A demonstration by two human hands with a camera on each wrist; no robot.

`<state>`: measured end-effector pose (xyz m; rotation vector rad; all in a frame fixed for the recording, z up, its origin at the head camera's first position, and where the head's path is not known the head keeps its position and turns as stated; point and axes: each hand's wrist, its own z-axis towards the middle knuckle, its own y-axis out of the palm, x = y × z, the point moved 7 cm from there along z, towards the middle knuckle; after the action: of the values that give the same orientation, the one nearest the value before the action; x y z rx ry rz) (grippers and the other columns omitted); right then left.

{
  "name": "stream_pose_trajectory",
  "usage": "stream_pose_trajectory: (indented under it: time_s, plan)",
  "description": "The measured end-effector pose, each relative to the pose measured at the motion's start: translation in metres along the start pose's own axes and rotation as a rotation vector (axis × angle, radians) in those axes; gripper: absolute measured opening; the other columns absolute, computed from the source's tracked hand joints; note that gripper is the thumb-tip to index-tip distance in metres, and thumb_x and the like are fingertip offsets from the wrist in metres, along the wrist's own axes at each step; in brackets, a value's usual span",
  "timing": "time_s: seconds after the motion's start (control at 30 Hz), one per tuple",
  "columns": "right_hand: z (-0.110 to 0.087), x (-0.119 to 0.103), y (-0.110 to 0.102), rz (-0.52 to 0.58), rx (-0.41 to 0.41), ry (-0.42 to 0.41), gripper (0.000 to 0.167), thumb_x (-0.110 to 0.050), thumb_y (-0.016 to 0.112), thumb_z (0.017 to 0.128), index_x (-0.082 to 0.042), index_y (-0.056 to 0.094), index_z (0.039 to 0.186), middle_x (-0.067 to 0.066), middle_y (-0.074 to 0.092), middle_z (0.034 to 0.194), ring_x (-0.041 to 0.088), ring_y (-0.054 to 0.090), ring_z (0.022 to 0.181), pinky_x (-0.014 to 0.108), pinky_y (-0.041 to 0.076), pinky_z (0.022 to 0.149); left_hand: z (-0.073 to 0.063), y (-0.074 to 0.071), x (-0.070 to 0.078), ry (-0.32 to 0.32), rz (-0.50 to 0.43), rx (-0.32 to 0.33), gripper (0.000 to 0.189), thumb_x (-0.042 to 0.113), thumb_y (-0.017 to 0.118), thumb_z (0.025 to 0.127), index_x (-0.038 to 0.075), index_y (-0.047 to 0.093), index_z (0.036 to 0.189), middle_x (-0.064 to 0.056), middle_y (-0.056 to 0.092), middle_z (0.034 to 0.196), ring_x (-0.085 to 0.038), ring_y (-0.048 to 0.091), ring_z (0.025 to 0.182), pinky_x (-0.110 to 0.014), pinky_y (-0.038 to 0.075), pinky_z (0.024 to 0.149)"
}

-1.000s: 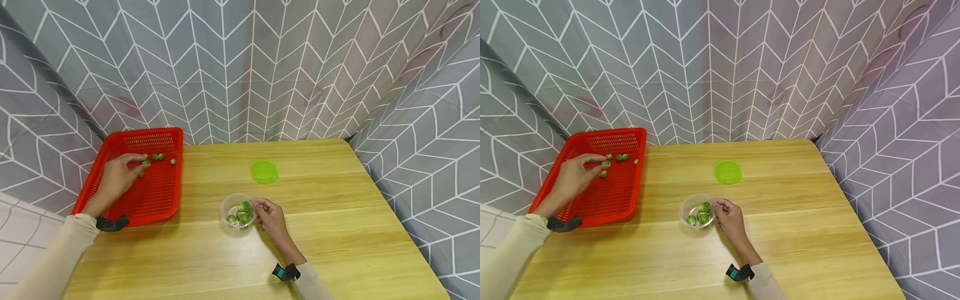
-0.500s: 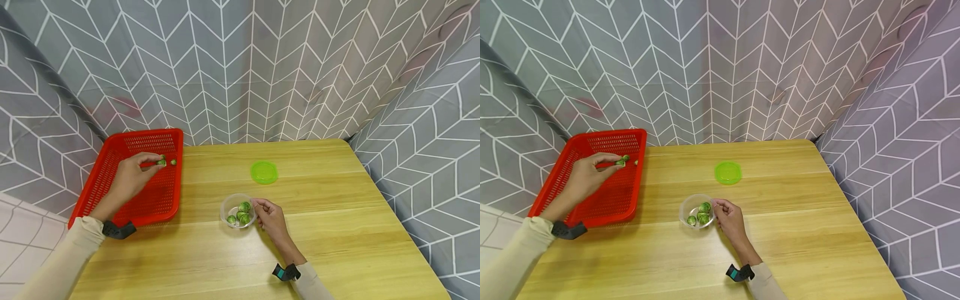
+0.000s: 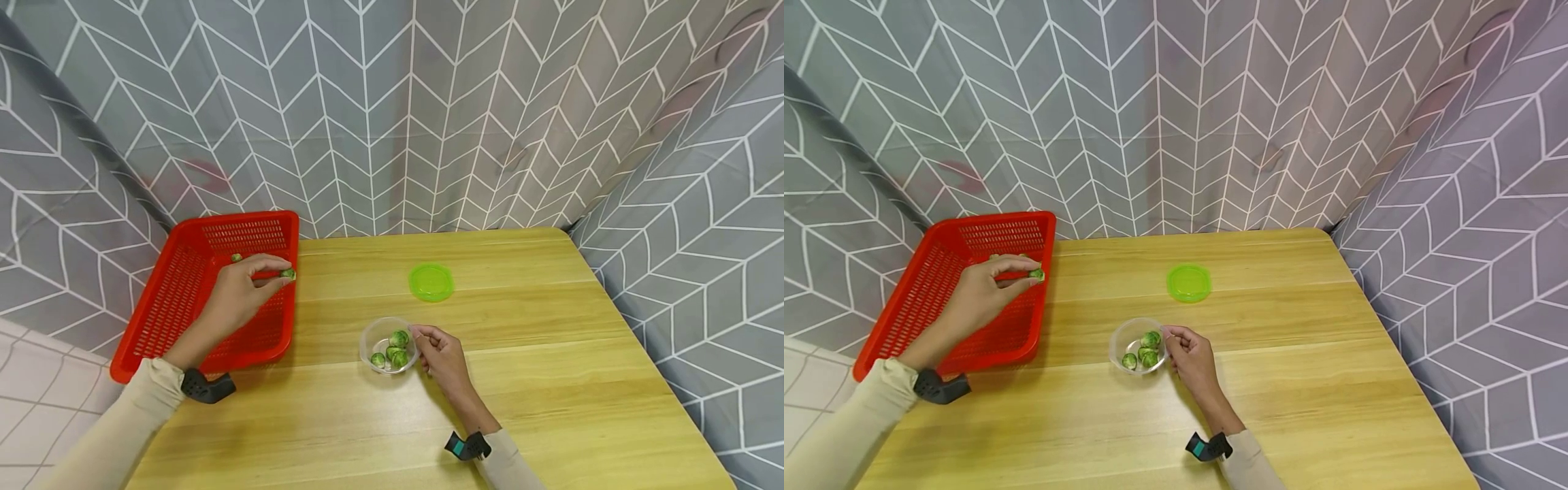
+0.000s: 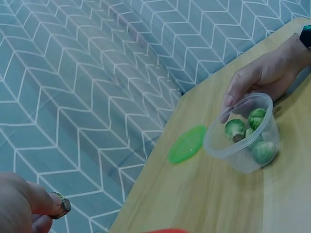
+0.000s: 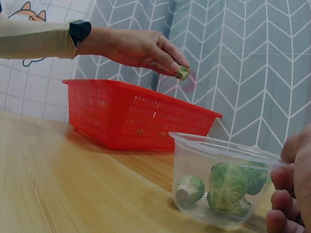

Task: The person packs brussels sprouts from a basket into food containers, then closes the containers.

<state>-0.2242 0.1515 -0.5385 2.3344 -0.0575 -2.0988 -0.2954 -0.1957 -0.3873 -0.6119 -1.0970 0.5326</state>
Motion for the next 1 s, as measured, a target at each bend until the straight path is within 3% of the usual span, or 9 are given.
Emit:
stream_pose_trajectory:
  time_s: [0.03, 0.17, 0.4, 0.73, 1.0]
  plan:
    - [0.000, 0.000, 0.000, 0.002, 0.005, -0.008, 0.027, -0.029, 0.068, 0.098, -0.006, 0.075, 0.111, 0.008, 0.058, 0.070, 0.012, 0.049, 0.052, 0.020, 0.041, 0.042, -0.001, 0.002, 0.002, 0.000, 0.004, -0.004, 0.027, 0.013, 0.080, 0.087, 0.011, 0.076, 0.114, -0.003, 0.072, 0.116, -0.025, 0.069, 0.104, -0.026, 0.059, 0.078]
    - [-0.001, 0.000, 0.000, -0.002, 0.009, -0.023, 0.029, -0.032, 0.070, 0.097, -0.006, 0.075, 0.109, 0.007, 0.058, 0.069, 0.011, 0.049, 0.052, 0.019, 0.041, 0.042, -0.003, 0.011, 0.006, 0.014, -0.026, -0.027, 0.026, 0.010, 0.080, 0.087, 0.013, 0.077, 0.113, -0.003, 0.072, 0.115, -0.027, 0.066, 0.112, -0.036, 0.058, 0.083]
    - [0.000, 0.001, 0.000, -0.003, 0.008, 0.001, 0.029, -0.031, 0.070, 0.097, -0.006, 0.075, 0.112, 0.007, 0.058, 0.069, 0.012, 0.049, 0.052, 0.020, 0.041, 0.043, -0.006, 0.025, 0.015, 0.047, -0.092, -0.068, 0.026, 0.005, 0.080, 0.086, 0.011, 0.076, 0.111, -0.001, 0.071, 0.112, -0.015, 0.070, 0.095, -0.031, 0.060, 0.078]
    - [0.000, -0.008, 0.002, -0.022, -0.036, 0.028, 0.028, -0.019, 0.063, 0.101, 0.002, 0.071, 0.117, 0.013, 0.058, 0.071, 0.016, 0.050, 0.053, 0.022, 0.043, 0.045, -0.009, 0.041, 0.025, 0.003, -0.154, -0.133, 0.026, 0.010, 0.080, 0.087, 0.013, 0.076, 0.112, 0.001, 0.071, 0.112, -0.017, 0.069, 0.102, -0.030, 0.060, 0.081]
    - [0.000, -0.001, 0.001, -0.001, -0.003, 0.013, 0.027, -0.025, 0.067, 0.099, -0.004, 0.074, 0.114, 0.008, 0.059, 0.070, 0.013, 0.049, 0.053, 0.020, 0.040, 0.043, -0.013, 0.059, 0.034, -0.008, -0.239, -0.169, 0.024, 0.003, 0.080, 0.086, 0.009, 0.077, 0.108, -0.003, 0.071, 0.112, -0.019, 0.070, 0.100, -0.030, 0.060, 0.081]
